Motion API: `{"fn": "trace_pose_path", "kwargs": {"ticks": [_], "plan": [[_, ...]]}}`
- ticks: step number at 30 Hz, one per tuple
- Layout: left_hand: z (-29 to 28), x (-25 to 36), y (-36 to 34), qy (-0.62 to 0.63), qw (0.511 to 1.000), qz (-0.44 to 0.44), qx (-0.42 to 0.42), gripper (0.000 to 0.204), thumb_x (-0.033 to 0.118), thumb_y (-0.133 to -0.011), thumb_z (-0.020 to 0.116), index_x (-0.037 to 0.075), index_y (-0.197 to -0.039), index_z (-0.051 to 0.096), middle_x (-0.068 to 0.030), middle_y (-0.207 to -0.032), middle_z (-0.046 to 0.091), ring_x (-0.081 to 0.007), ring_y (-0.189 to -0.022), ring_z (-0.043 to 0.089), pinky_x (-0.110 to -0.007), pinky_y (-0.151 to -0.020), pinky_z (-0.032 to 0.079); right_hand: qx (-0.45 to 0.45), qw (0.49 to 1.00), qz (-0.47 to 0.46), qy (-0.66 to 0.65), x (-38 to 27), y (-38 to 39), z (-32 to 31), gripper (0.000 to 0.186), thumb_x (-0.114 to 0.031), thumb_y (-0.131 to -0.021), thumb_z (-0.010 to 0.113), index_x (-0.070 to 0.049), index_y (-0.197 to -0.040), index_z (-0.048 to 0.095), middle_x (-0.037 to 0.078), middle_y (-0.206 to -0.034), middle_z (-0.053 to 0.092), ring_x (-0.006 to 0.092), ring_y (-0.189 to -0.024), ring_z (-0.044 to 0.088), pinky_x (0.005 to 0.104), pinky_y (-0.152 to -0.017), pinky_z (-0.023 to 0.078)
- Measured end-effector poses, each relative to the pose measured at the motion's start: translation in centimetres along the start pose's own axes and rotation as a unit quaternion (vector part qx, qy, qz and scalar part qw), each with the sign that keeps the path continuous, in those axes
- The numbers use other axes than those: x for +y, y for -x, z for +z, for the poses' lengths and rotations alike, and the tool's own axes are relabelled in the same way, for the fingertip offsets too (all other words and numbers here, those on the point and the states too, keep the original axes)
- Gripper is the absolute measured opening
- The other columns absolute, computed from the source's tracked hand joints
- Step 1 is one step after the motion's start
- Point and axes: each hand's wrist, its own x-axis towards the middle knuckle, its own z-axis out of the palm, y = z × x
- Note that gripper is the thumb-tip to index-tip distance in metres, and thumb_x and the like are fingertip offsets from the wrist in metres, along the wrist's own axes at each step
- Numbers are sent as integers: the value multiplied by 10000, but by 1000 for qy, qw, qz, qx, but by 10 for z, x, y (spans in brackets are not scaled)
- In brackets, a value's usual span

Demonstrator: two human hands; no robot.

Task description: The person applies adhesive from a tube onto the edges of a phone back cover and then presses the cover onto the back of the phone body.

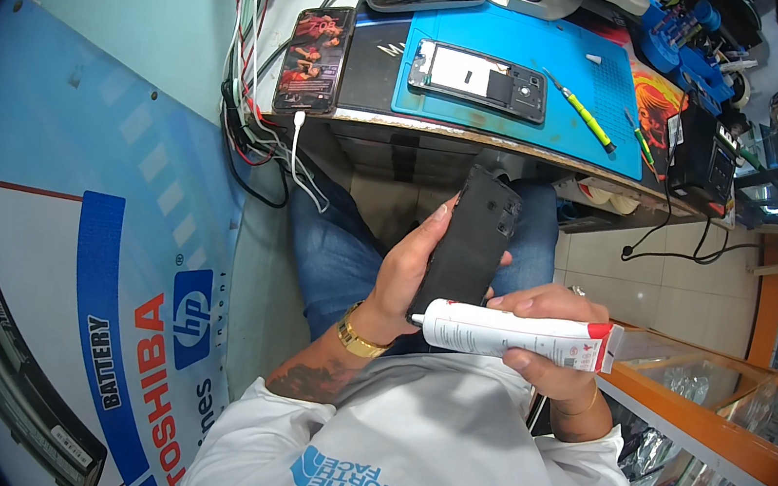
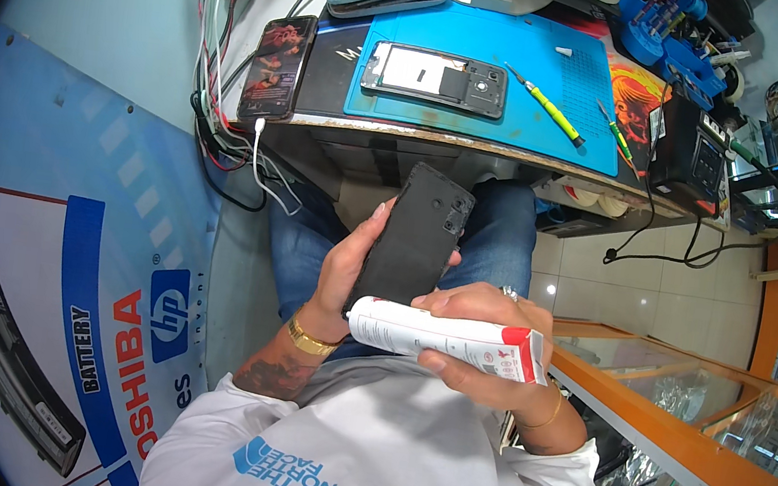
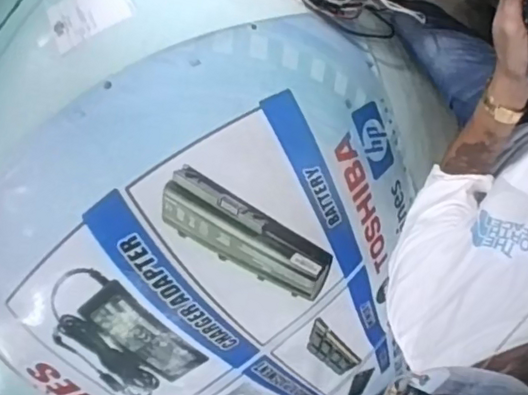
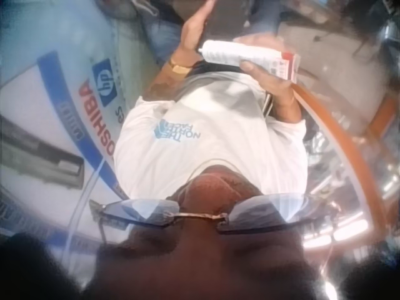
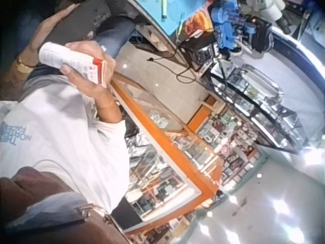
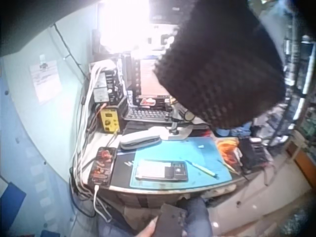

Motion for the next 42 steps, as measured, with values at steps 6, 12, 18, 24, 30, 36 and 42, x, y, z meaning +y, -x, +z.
{"fn": "trace_pose_path", "kwargs": {"ticks": [6,12,18,24,30,36,42], "plan": [[-6,2,-3,8,1000,14,15,512,399,-1041,295,71,-1431,349,-149,-1250,548,-263,-1064,623,-378,-747,603,0,1000,18,1,0,9,-11,355,-82,-742,789,20,-1010,581,177,-892,680,301,-871,711,355,-724,581],[-22,16,-7,128,990,7,-52,608,450,-1028,265,21,-1456,320,-234,-1389,448,-346,-1155,574,-466,-818,577,289,945,56,-142,2,22,-29,431,-237,-819,699,23,-1109,514,206,-970,649,277,-900,670,388,-797,558],[1,42,-15,93,992,52,-62,598,439,-1036,233,15,-1445,337,-209,-1418,426,-361,-1263,482,-494,-921,520,377,828,32,-414,35,26,-58,419,-326,-962,569,-3,-1220,505,139,-1033,661,242,-879,681,347,-704,585],[20,115,-66,-3,996,86,-32,637,496,-1018,275,19,-1436,342,-217,-1398,464,-419,-1287,451,-575,-1006,425,379,760,-21,-527,47,26,-71,420,-387,-975,542,-47,-1221,547,163,-1178,646,297,-1001,676,364,-721,589],[5,155,-123,-64,997,33,-21,717,563,-1004,246,-17,-1420,308,-239,-1361,466,-410,-1217,500,-580,-1033,389,364,730,-9,-579,53,20,-67,409,-306,-988,511,-30,-1290,517,179,-1207,631,338,-1054,652,393,-783,587],[23,130,-92,-196,960,160,119,758,549,-1008,296,-32,-1486,211,-220,-1442,406,-285,-1331,409,-407,-1146,236,352,721,32,-596,68,11,-51,388,-261,-992,511,12,-1268,511,183,-1198,630,336,-1060,651,369,-766,606],[26,49,-34,-515,708,473,96,734,279,-947,564,-43,-1494,196,-217,-1546,248,-302,-1441,234,-399,-1162,189,300,691,99,-650,71,-15,-15,385,-282,-981,547,-16,-1259,531,139,-1143,666,297,-1053,660,354,-765,605]]}}
